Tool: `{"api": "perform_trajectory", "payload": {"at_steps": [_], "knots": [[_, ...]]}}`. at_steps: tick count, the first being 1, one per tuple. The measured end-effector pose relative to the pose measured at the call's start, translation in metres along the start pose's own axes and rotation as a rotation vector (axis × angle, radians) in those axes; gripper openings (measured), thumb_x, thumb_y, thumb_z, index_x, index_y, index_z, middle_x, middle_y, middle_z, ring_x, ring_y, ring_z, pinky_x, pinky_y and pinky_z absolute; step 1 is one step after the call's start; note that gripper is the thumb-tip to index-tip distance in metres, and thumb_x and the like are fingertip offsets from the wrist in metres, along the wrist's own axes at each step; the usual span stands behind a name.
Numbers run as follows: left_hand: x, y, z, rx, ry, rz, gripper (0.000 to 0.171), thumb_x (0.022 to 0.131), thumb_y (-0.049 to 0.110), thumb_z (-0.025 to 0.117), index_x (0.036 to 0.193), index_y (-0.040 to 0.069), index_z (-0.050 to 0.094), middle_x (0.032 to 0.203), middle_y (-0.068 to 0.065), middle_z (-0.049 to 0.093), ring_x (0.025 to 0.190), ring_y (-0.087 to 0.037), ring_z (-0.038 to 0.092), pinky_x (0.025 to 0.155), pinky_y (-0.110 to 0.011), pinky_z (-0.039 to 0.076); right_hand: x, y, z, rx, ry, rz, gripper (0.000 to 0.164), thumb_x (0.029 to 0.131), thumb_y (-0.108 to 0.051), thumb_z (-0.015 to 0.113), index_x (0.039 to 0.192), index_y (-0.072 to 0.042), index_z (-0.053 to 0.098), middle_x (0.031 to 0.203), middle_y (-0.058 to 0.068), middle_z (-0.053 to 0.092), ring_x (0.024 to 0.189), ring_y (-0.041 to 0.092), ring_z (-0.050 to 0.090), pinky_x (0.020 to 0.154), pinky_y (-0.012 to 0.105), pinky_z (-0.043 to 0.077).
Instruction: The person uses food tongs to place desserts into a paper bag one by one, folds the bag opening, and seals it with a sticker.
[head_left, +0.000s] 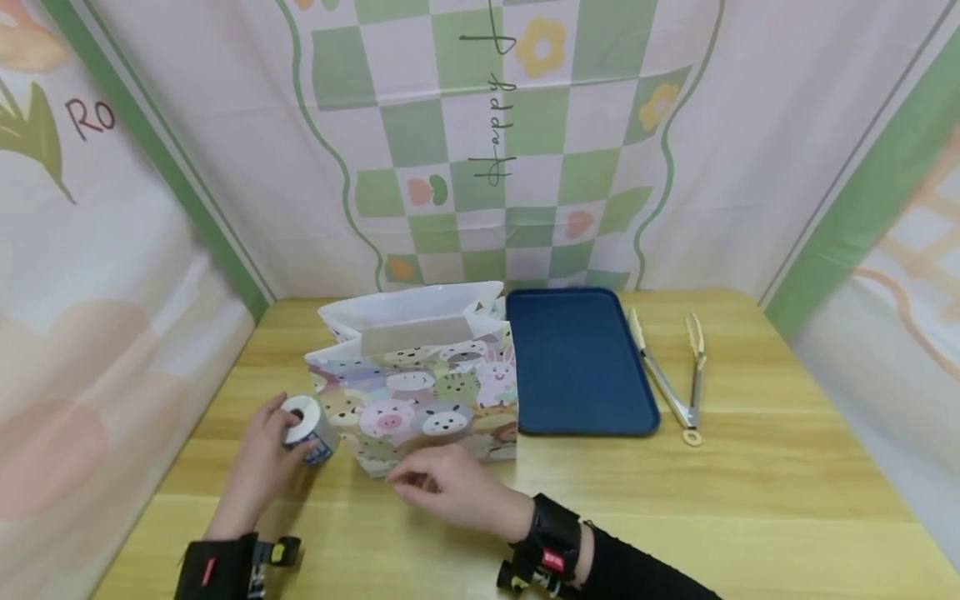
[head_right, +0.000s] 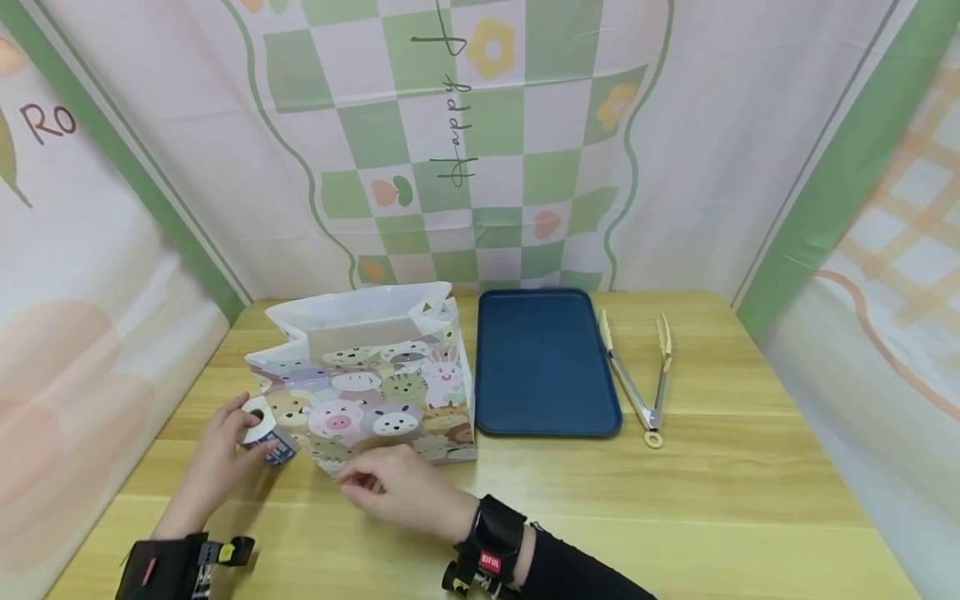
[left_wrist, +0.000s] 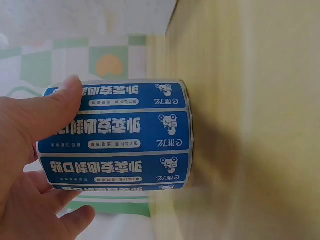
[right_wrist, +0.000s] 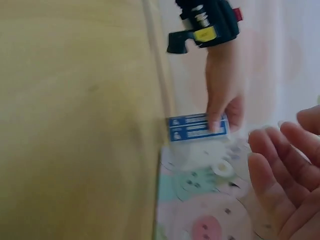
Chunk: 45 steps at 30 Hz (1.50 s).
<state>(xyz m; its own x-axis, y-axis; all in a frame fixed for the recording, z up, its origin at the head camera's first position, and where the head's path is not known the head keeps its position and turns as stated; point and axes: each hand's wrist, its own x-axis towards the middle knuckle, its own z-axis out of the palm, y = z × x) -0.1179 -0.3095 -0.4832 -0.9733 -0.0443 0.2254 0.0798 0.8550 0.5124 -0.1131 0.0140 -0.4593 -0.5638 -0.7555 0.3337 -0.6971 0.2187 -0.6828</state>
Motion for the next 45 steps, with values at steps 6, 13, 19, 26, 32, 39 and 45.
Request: {"api": "perform_trajectory", "payload": {"at_steps": [6,13,19,26,32,39,45], "knots": [[-0.034,0.010,0.005,-0.022,0.071,0.059,0.040,0.070,0.014,0.086,0.092,0.001,0.055,0.136,-0.032,0.042,0.116,-0.052,0.049,0.092,-0.066,0.045,0.011,-0.001,0.022,-0.084,-0.045,0.034,0.031,0.095,-0.024,0.063,0.125,-0.018,0.066,0.123,-0.003,0.066,0.107,0.003,0.062,0.088,0.011,0.047],[-0.064,0.029,-0.001,0.020,0.161,0.133,0.046,0.060,0.010,0.091,0.086,0.005,0.054,0.123,-0.033,0.046,0.105,-0.047,0.053,0.081,-0.063,0.048,0.026,-0.015,0.050,-0.228,-0.074,0.046,0.052,0.095,-0.034,0.062,0.142,-0.016,0.051,0.145,0.002,0.052,0.131,0.012,0.052,0.106,0.022,0.042],[-0.077,0.038,0.002,0.018,0.177,0.208,0.051,0.052,0.006,0.092,0.088,0.005,0.056,0.127,-0.034,0.050,0.109,-0.051,0.051,0.083,-0.068,0.042,0.034,-0.020,0.069,-0.283,-0.067,0.066,0.059,0.097,-0.043,0.054,0.149,-0.018,0.040,0.149,0.000,0.045,0.132,0.011,0.050,0.106,0.023,0.042],[-0.084,0.043,0.012,0.043,0.251,0.262,0.053,0.044,0.006,0.093,0.085,0.007,0.059,0.120,-0.031,0.059,0.102,-0.049,0.056,0.086,-0.056,0.039,0.031,-0.024,0.083,-0.359,-0.034,0.072,0.064,0.099,-0.040,0.052,0.152,-0.009,0.032,0.151,0.003,0.039,0.134,0.010,0.047,0.107,0.020,0.041],[-0.096,0.045,0.024,-0.021,0.303,0.188,0.049,0.044,0.004,0.093,0.081,0.008,0.061,0.115,-0.026,0.061,0.098,-0.041,0.055,0.085,-0.036,0.030,0.023,-0.028,0.087,-0.315,-0.010,0.113,0.062,0.099,-0.038,0.053,0.151,-0.010,0.034,0.155,0.001,0.039,0.139,0.012,0.044,0.108,0.024,0.041],[-0.099,0.049,0.031,-0.148,0.332,0.131,0.045,0.048,-0.001,0.091,0.082,0.008,0.063,0.118,-0.024,0.061,0.111,-0.011,0.048,0.093,-0.018,0.030,0.016,-0.026,0.081,-0.280,0.051,0.065,0.057,0.099,-0.037,0.053,0.150,-0.018,0.037,0.155,0.000,0.040,0.138,0.014,0.047,0.107,0.025,0.042],[-0.099,0.056,0.028,-0.220,0.308,0.130,0.046,0.048,-0.005,0.089,0.083,0.010,0.063,0.118,-0.019,0.062,0.113,0.016,0.039,0.097,0.001,0.024,0.016,-0.023,0.075,-0.200,0.141,0.011,0.046,0.098,-0.033,0.056,0.142,-0.022,0.050,0.148,-0.001,0.050,0.131,0.009,0.053,0.103,0.021,0.045]]}}
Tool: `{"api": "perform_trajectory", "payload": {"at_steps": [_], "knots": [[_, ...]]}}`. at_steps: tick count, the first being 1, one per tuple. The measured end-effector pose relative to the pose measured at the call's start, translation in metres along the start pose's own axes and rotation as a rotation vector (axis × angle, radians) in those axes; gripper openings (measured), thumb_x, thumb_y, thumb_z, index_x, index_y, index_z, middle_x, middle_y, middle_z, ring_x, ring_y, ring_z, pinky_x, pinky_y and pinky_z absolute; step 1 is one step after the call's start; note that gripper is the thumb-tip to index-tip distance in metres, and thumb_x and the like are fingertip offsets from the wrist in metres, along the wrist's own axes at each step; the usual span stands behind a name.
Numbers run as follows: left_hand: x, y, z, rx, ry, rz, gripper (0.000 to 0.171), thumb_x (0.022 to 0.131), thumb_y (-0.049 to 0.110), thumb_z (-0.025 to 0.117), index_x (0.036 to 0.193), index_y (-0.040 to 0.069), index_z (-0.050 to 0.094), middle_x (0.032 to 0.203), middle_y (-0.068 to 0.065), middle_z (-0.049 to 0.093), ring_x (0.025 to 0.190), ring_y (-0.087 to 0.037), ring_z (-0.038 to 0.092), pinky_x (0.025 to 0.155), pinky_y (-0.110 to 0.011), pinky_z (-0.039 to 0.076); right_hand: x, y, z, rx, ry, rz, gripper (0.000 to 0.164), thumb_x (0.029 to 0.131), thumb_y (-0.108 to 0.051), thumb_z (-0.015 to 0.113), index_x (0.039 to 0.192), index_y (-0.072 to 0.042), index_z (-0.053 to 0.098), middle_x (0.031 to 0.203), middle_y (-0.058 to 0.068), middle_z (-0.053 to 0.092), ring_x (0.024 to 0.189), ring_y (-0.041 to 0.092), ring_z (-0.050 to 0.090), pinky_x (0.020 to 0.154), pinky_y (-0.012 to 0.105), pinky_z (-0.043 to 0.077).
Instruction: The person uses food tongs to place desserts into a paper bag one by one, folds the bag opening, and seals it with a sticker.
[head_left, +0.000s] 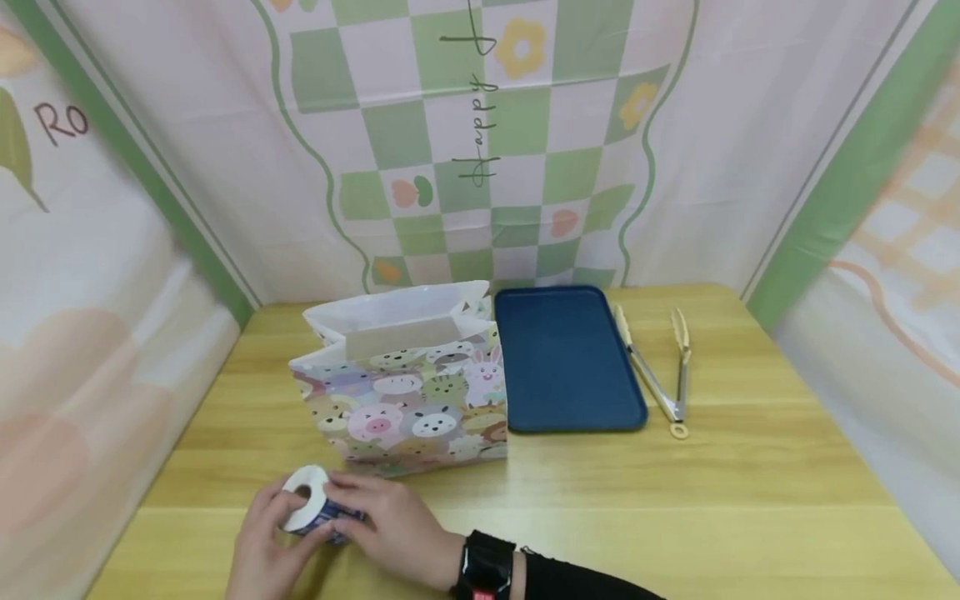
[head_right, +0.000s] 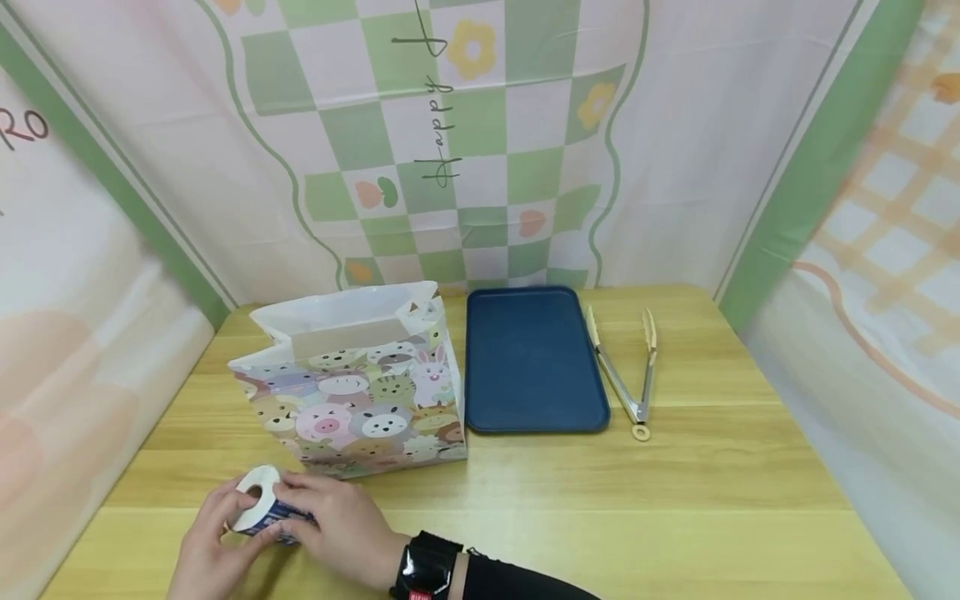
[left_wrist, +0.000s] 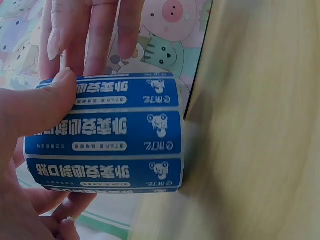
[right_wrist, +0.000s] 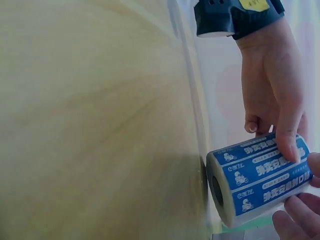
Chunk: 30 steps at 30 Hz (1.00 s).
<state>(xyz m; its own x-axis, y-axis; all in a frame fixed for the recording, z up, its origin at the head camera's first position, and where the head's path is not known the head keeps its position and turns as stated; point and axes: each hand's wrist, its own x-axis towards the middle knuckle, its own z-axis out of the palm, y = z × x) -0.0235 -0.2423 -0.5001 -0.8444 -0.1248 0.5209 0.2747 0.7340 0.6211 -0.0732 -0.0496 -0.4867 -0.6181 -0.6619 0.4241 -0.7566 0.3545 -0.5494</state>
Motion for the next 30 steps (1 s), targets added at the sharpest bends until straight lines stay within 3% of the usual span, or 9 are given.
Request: {"api": "perform_trajectory", "payload": {"at_steps": [7,15,22,26,30], "knots": [[0.002,0.007,-0.004,-0.029,-0.049,-0.111,0.044,0.053,-0.002,0.090,0.085,0.013,0.063,0.122,-0.013,0.062,0.111,0.016,0.043,0.094,0.001,0.030,0.004,0.001,0.000,0.052,0.074,-0.041,0.038,0.095,-0.034,0.061,0.132,-0.025,0.060,0.143,-0.001,0.056,0.129,0.008,0.055,0.103,0.020,0.044],[0.000,0.007,-0.009,-0.023,-0.122,-0.215,0.039,0.062,0.004,0.088,0.090,0.015,0.064,0.129,-0.006,0.058,0.111,0.017,0.042,0.086,-0.010,0.041,0.004,0.001,0.001,0.115,0.070,-0.053,0.035,0.093,-0.032,0.063,0.128,-0.027,0.063,0.147,-0.003,0.052,0.133,0.010,0.052,0.106,0.026,0.043],[-0.003,0.008,-0.007,-0.041,-0.117,-0.257,0.038,0.062,0.000,0.087,0.091,0.012,0.064,0.127,-0.006,0.059,0.108,0.017,0.043,0.083,-0.012,0.044,0.002,0.001,0.003,0.108,0.058,-0.030,0.041,0.094,-0.034,0.062,0.134,-0.027,0.058,0.147,-0.004,0.051,0.133,0.011,0.051,0.107,0.030,0.043],[-0.004,0.010,-0.008,-0.022,-0.138,-0.329,0.035,0.064,0.008,0.088,0.089,0.014,0.065,0.127,-0.008,0.061,0.101,0.018,0.042,0.077,-0.016,0.044,0.002,0.000,0.004,0.097,0.043,0.002,0.050,0.094,-0.038,0.060,0.142,-0.025,0.050,0.147,-0.007,0.051,0.132,0.012,0.053,0.108,0.032,0.043],[-0.005,0.012,-0.009,-0.015,-0.165,-0.409,0.034,0.065,0.014,0.089,0.090,0.015,0.065,0.126,-0.003,0.061,0.096,0.015,0.044,0.072,-0.019,0.043,0.001,0.000,0.004,0.113,0.043,-0.002,0.047,0.095,-0.039,0.059,0.139,-0.024,0.053,0.145,-0.007,0.053,0.132,0.010,0.053,0.106,0.028,0.044]]}}
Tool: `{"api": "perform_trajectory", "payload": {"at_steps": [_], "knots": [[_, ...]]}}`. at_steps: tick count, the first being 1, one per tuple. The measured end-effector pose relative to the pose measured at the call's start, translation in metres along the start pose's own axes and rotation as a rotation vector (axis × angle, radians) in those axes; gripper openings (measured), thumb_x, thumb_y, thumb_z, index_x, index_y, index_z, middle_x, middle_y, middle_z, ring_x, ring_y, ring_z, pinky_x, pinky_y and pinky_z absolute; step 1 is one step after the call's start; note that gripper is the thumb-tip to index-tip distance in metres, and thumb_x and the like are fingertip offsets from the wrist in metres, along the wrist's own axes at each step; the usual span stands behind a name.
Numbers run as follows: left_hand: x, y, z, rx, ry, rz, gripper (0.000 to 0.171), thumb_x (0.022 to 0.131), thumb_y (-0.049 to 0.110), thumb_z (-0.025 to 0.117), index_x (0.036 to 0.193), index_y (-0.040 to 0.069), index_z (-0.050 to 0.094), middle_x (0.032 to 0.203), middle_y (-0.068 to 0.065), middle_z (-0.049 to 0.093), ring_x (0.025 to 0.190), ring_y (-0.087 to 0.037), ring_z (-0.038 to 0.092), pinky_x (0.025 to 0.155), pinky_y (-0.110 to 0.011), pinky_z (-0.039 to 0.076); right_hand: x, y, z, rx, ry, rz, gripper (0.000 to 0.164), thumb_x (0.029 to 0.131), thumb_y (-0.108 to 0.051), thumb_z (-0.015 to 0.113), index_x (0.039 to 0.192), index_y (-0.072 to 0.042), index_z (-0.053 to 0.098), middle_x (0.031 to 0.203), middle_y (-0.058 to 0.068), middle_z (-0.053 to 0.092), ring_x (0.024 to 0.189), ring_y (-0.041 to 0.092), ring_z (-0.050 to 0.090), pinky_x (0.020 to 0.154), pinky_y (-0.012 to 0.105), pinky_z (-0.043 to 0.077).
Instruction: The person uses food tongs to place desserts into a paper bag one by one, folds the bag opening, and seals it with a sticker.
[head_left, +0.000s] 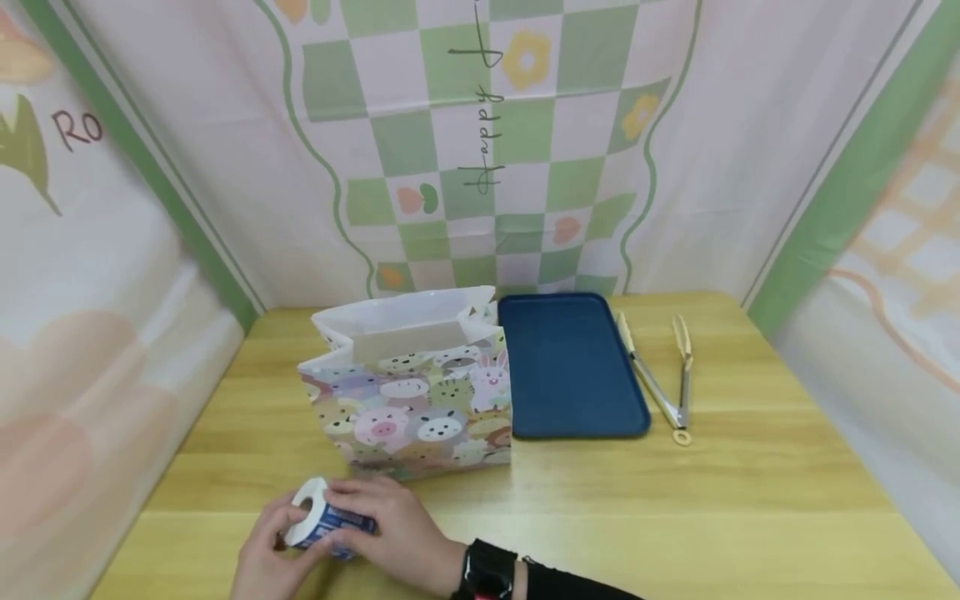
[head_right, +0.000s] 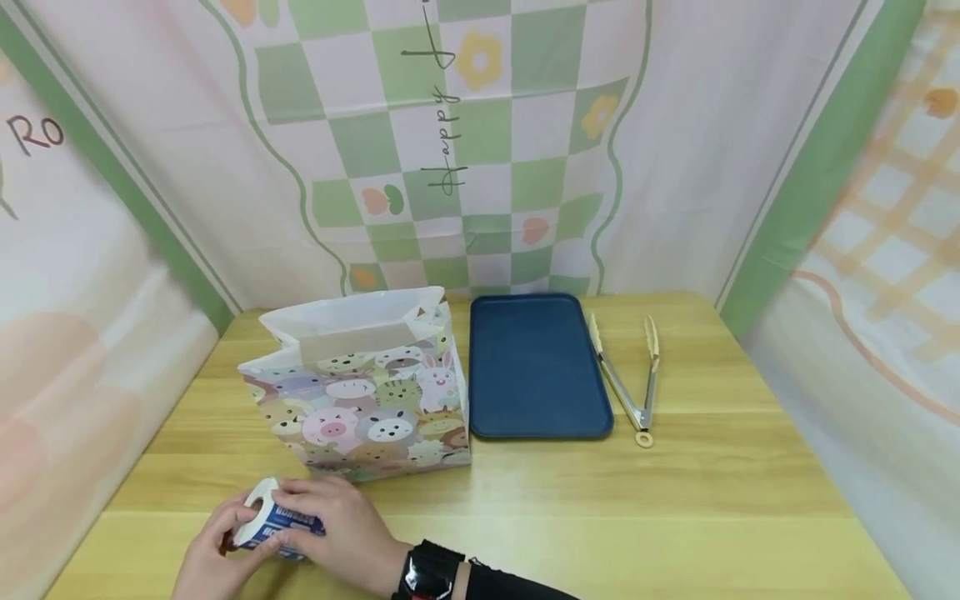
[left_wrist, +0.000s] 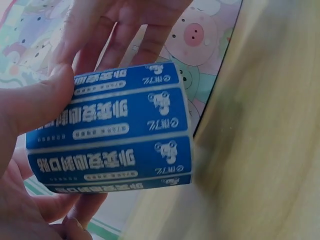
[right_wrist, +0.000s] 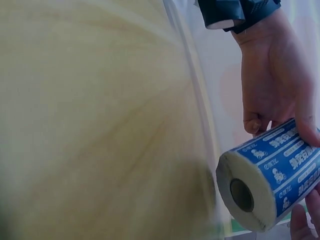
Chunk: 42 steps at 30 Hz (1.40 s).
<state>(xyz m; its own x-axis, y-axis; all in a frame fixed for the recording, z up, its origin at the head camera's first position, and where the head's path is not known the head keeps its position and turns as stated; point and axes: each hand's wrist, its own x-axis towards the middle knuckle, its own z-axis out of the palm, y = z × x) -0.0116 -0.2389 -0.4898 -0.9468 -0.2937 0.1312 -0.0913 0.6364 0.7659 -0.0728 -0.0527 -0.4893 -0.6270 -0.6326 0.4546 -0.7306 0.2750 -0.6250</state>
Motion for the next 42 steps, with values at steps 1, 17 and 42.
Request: {"api": "perform_trajectory", "payload": {"at_steps": [1,17,42], "knots": [[-0.001,0.000,0.000,-0.005,-0.004,-0.010,0.035,0.065,0.014,0.089,0.090,0.015,0.065,0.124,0.002,0.061,0.095,0.015,0.045,0.072,-0.019,0.043,-0.001,0.000,0.000,0.009,0.005,-0.007,0.045,0.095,-0.039,0.059,0.138,-0.024,0.055,0.145,-0.007,0.054,0.131,0.010,0.053,0.105,0.027,0.045],[-0.004,0.019,-0.005,-0.085,-0.044,-0.080,0.038,0.067,0.014,0.089,0.095,0.010,0.063,0.130,-0.006,0.058,0.096,0.013,0.049,0.079,-0.015,0.044,0.004,0.000,-0.008,0.191,0.150,-0.011,0.030,0.088,-0.035,0.069,0.115,-0.022,0.070,0.132,-0.005,0.063,0.125,0.006,0.055,0.104,0.025,0.044],[0.006,0.044,-0.005,-0.223,-0.083,-0.028,0.032,0.079,0.011,0.079,0.104,0.006,0.060,0.140,-0.002,0.054,0.110,0.007,0.050,0.089,-0.010,0.041,0.011,-0.006,-0.030,0.277,0.218,0.062,0.045,0.088,-0.030,0.071,0.131,-0.019,0.061,0.132,-0.002,0.055,0.124,0.010,0.051,0.099,0.026,0.048]]}}
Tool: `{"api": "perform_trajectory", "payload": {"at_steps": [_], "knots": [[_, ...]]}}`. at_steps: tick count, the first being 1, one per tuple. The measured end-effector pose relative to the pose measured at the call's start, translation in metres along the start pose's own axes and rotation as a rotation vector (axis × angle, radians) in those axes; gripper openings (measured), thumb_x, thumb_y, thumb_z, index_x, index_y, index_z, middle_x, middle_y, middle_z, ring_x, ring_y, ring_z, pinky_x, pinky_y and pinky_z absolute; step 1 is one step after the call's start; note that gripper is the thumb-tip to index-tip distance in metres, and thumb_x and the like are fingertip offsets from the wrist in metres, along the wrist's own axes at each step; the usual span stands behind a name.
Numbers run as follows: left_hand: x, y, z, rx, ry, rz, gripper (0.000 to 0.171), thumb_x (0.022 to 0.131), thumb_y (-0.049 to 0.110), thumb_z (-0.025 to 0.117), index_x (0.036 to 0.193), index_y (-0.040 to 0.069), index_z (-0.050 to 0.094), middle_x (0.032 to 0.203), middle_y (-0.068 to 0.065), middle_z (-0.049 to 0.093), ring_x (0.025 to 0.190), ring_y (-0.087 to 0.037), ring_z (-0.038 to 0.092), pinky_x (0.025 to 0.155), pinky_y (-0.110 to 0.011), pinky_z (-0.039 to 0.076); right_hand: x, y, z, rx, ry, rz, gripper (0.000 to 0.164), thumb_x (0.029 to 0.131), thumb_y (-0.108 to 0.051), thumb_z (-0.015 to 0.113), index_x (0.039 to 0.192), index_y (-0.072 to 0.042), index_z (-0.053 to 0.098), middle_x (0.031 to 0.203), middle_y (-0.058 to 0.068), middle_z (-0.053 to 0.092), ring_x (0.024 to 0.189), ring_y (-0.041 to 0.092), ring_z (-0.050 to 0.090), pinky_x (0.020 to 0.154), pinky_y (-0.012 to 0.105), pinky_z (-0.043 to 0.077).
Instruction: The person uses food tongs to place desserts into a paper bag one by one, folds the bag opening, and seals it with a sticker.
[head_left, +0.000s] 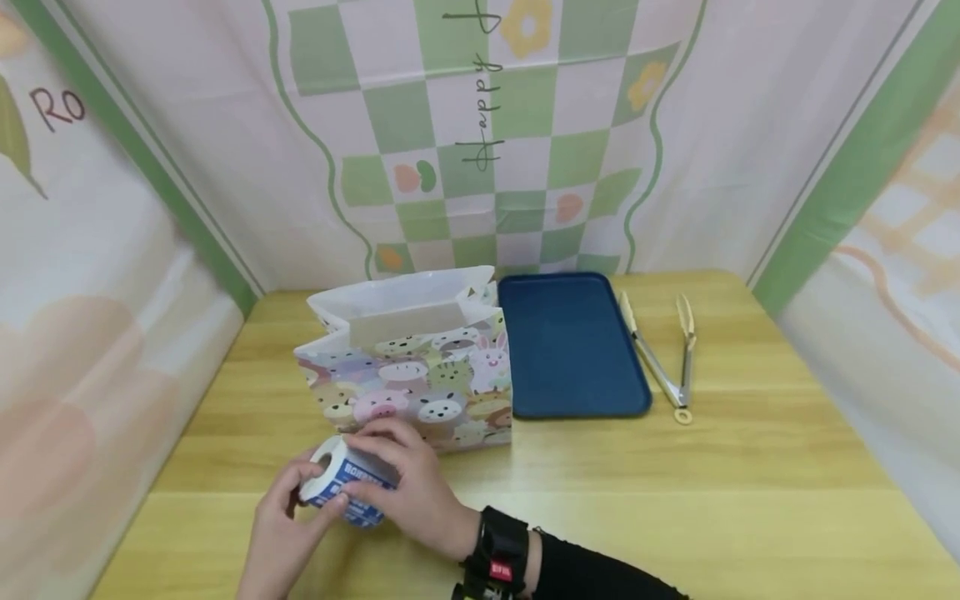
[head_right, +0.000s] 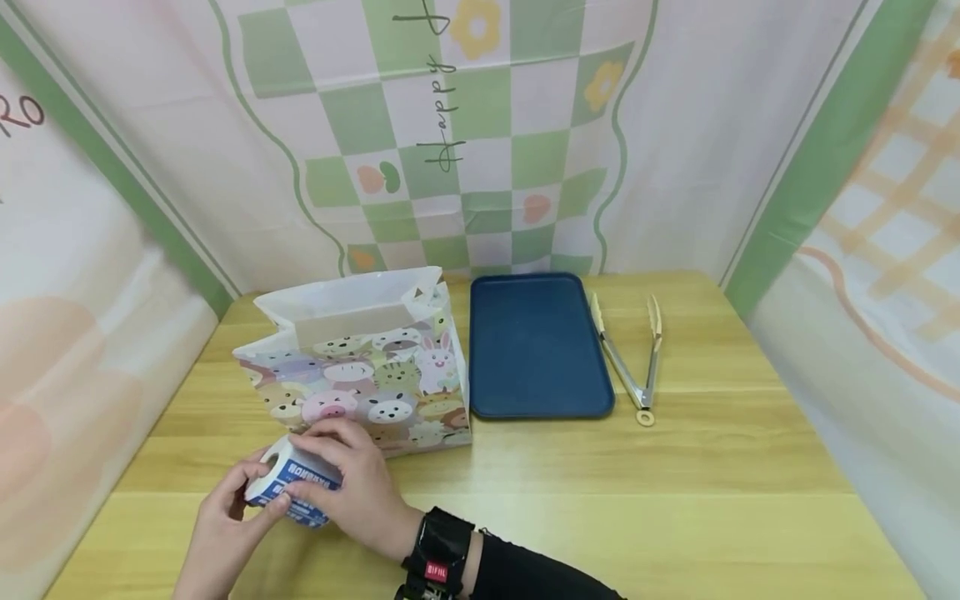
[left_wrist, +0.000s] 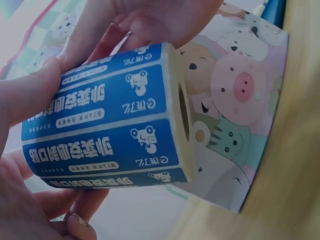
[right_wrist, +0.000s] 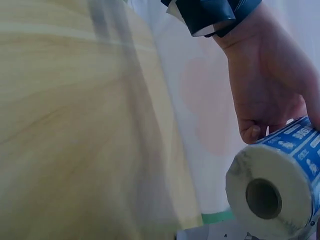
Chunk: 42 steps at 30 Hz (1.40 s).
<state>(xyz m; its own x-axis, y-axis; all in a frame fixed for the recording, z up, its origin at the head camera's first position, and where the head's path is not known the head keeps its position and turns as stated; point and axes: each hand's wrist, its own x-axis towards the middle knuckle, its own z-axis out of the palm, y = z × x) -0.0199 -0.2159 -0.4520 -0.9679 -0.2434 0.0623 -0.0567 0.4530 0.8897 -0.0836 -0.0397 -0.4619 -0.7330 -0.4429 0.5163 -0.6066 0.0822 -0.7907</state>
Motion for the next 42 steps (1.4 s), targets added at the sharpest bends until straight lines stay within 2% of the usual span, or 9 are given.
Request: {"api": "perform_trajectory", "payload": {"at_steps": [3,8,14,19,23,26,31,36,42], "knots": [[0.001,0.004,0.002,-0.012,0.026,-0.004,0.031,0.079,0.011,0.080,0.102,0.006,0.060,0.137,0.000,0.056,0.109,0.003,0.053,0.088,-0.013,0.041,0.002,-0.002,-0.002,-0.019,0.013,-0.029,0.041,0.089,-0.028,0.071,0.128,-0.019,0.064,0.130,-0.002,0.057,0.122,0.009,0.053,0.098,0.024,0.049],[0.004,0.009,0.004,-0.028,0.041,0.001,0.032,0.078,0.011,0.081,0.102,0.006,0.061,0.134,0.001,0.057,0.107,0.000,0.055,0.087,-0.016,0.041,0.003,-0.004,-0.004,-0.119,0.050,-0.106,0.038,0.090,-0.026,0.069,0.127,-0.017,0.065,0.128,-0.003,0.059,0.121,0.009,0.055,0.097,0.021,0.048],[0.005,0.010,0.005,-0.045,0.056,0.015,0.033,0.075,0.005,0.082,0.101,0.005,0.061,0.131,0.005,0.058,0.105,-0.002,0.055,0.084,-0.018,0.042,0.008,-0.007,-0.007,-0.083,0.099,-0.147,0.030,0.090,-0.024,0.070,0.118,-0.014,0.070,0.118,-0.001,0.065,0.114,0.008,0.060,0.096,0.020,0.049],[0.003,0.011,0.005,-0.025,0.072,-0.008,0.034,0.074,0.007,0.083,0.101,0.006,0.062,0.134,0.002,0.058,0.103,-0.002,0.054,0.081,-0.022,0.040,0.009,-0.006,-0.006,-0.045,0.102,-0.130,0.025,0.089,-0.023,0.071,0.111,-0.013,0.073,0.113,-0.001,0.068,0.109,0.007,0.063,0.092,0.020,0.051],[0.001,0.012,0.004,0.006,0.074,-0.021,0.035,0.073,0.011,0.084,0.102,0.007,0.064,0.138,-0.001,0.057,0.103,0.000,0.053,0.081,-0.022,0.039,0.008,-0.005,-0.003,-0.022,0.111,-0.081,0.023,0.088,-0.025,0.072,0.109,-0.015,0.074,0.111,-0.002,0.070,0.108,0.006,0.064,0.093,0.023,0.051],[0.001,0.012,0.005,0.009,0.080,-0.024,0.034,0.073,0.010,0.084,0.101,0.008,0.064,0.136,0.001,0.058,0.102,-0.001,0.053,0.081,-0.022,0.039,0.006,-0.009,-0.002,0.009,0.143,-0.047,0.021,0.085,-0.022,0.074,0.104,-0.013,0.075,0.108,0.000,0.071,0.106,0.009,0.066,0.092,0.025,0.052],[0.002,0.011,0.008,-0.001,0.099,-0.029,0.033,0.072,0.008,0.084,0.098,0.008,0.064,0.131,0.001,0.060,0.099,-0.003,0.053,0.080,-0.024,0.037,0.006,-0.008,0.002,0.030,0.212,-0.049,0.014,0.082,-0.018,0.077,0.094,-0.010,0.076,0.108,0.004,0.072,0.106,0.015,0.066,0.093,0.027,0.053],[0.002,0.011,0.010,0.004,0.100,-0.070,0.034,0.074,0.013,0.084,0.100,0.008,0.063,0.131,0.000,0.060,0.099,-0.004,0.052,0.081,-0.024,0.037,0.008,-0.003,0.002,-0.075,0.242,-0.139,0.011,0.082,-0.020,0.077,0.091,-0.013,0.076,0.111,0.000,0.070,0.111,0.013,0.064,0.096,0.023,0.051],[0.001,0.012,0.008,0.003,0.081,-0.110,0.033,0.078,0.017,0.081,0.104,0.008,0.063,0.133,0.000,0.060,0.096,-0.005,0.052,0.080,-0.024,0.038,0.011,0.001,-0.006,-0.305,0.235,-0.395,0.010,0.083,-0.019,0.077,0.090,-0.012,0.076,0.116,0.002,0.064,0.113,0.013,0.059,0.100,0.020,0.046]]}}
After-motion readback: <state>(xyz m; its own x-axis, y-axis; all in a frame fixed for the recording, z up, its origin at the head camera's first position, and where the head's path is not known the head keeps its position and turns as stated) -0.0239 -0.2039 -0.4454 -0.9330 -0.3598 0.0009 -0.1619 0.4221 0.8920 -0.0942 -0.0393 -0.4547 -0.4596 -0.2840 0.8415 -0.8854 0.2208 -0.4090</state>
